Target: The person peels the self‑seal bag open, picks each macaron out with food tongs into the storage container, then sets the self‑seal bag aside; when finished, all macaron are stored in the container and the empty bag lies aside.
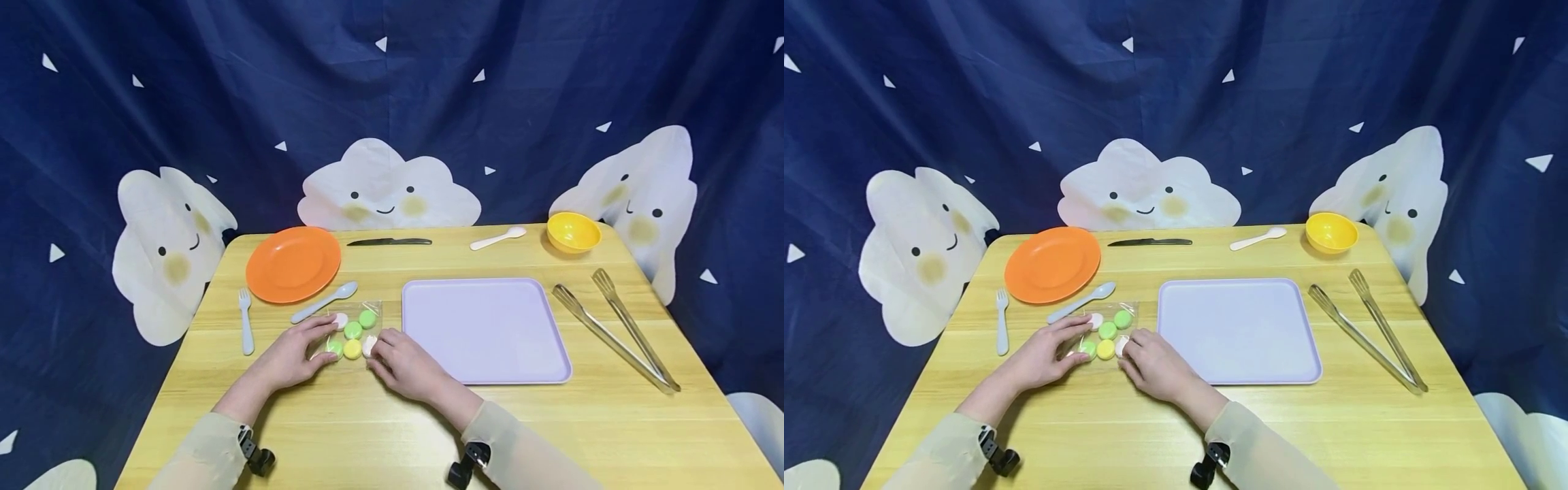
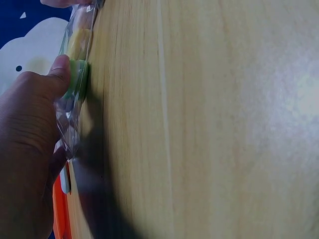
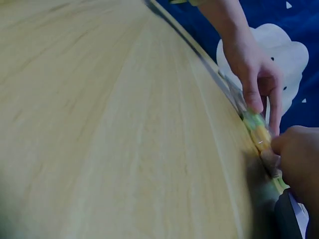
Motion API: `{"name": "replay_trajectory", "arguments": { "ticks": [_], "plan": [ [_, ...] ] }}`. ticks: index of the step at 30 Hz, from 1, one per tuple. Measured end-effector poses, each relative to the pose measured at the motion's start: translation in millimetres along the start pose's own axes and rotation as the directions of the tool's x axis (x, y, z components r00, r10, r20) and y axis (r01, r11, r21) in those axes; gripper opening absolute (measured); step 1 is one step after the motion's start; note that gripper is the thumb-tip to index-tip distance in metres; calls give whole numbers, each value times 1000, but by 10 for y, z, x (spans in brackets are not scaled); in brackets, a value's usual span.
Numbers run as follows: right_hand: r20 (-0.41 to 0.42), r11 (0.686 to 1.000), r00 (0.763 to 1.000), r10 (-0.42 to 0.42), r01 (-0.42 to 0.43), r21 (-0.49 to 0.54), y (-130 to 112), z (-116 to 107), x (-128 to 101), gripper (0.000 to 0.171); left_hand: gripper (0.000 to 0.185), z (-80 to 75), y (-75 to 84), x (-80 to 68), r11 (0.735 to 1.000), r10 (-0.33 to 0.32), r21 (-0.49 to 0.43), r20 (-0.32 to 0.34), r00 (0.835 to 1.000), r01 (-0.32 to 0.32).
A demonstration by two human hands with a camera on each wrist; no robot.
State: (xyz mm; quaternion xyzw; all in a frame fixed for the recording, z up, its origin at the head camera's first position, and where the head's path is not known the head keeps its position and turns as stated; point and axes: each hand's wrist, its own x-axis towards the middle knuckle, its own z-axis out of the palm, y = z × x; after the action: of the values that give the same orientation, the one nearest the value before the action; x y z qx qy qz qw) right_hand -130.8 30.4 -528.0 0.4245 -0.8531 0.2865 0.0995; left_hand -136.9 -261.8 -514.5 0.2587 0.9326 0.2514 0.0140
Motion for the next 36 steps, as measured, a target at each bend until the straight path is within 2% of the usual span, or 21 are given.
{"name": "replay_trajectory", "arguments": {
  "ticks": [2, 5, 9, 14, 17, 23, 25, 28, 32, 34, 36],
  "plan": [
    [5, 999, 999, 40, -40, 22, -4, -4, 3, 9, 62, 1, -5, 2, 1000, 2, 0, -1, 1000, -2],
    [9, 980, 989, 145, -145, 133, -9, -36, 2, 8, 62, 0, -6, 5, 1000, 5, 2, 0, 1000, -5],
    [-19, 921, 964, 264, -246, 301, -1, -112, -7, 8, 63, 0, -6, 7, 1000, 10, 9, 0, 1000, -10],
    [-17, 850, 931, 365, -326, 415, 20, -164, -17, 8, 63, -12, 8, 5, 1000, 6, 13, 3, 1000, -6],
    [11, 827, 919, 394, -360, 431, 6, -170, 33, 7, 63, -13, 12, 3, 1000, 7, 13, 2, 1000, -7],
    [49, 863, 920, 388, -382, 332, -8, -138, 142, 7, 62, -7, 7, 12, 1000, 7, 10, 7, 1000, -7],
    [49, 856, 912, 407, -399, 328, 0, -152, 142, 5, 62, -3, 4, 17, 1000, 4, 9, 12, 1000, -4],
    [25, 819, 889, 458, -433, 375, 33, -188, 111, 6, 62, 0, 2, 18, 1000, -3, 3, 15, 1000, 3],
    [5, 746, 859, 512, -447, 493, 92, -225, 53, 8, 62, 1, 1, 17, 1000, -5, 0, 14, 1000, 5],
    [6, 725, 851, 526, -452, 520, 108, -235, 42, 8, 62, 0, -1, 17, 1000, -4, -2, 12, 1000, 5],
    [16, 718, 845, 535, -464, 520, 114, -229, 51, 6, 62, 2, -5, 17, 1000, -5, -1, 11, 1000, 5]
  ]
}}
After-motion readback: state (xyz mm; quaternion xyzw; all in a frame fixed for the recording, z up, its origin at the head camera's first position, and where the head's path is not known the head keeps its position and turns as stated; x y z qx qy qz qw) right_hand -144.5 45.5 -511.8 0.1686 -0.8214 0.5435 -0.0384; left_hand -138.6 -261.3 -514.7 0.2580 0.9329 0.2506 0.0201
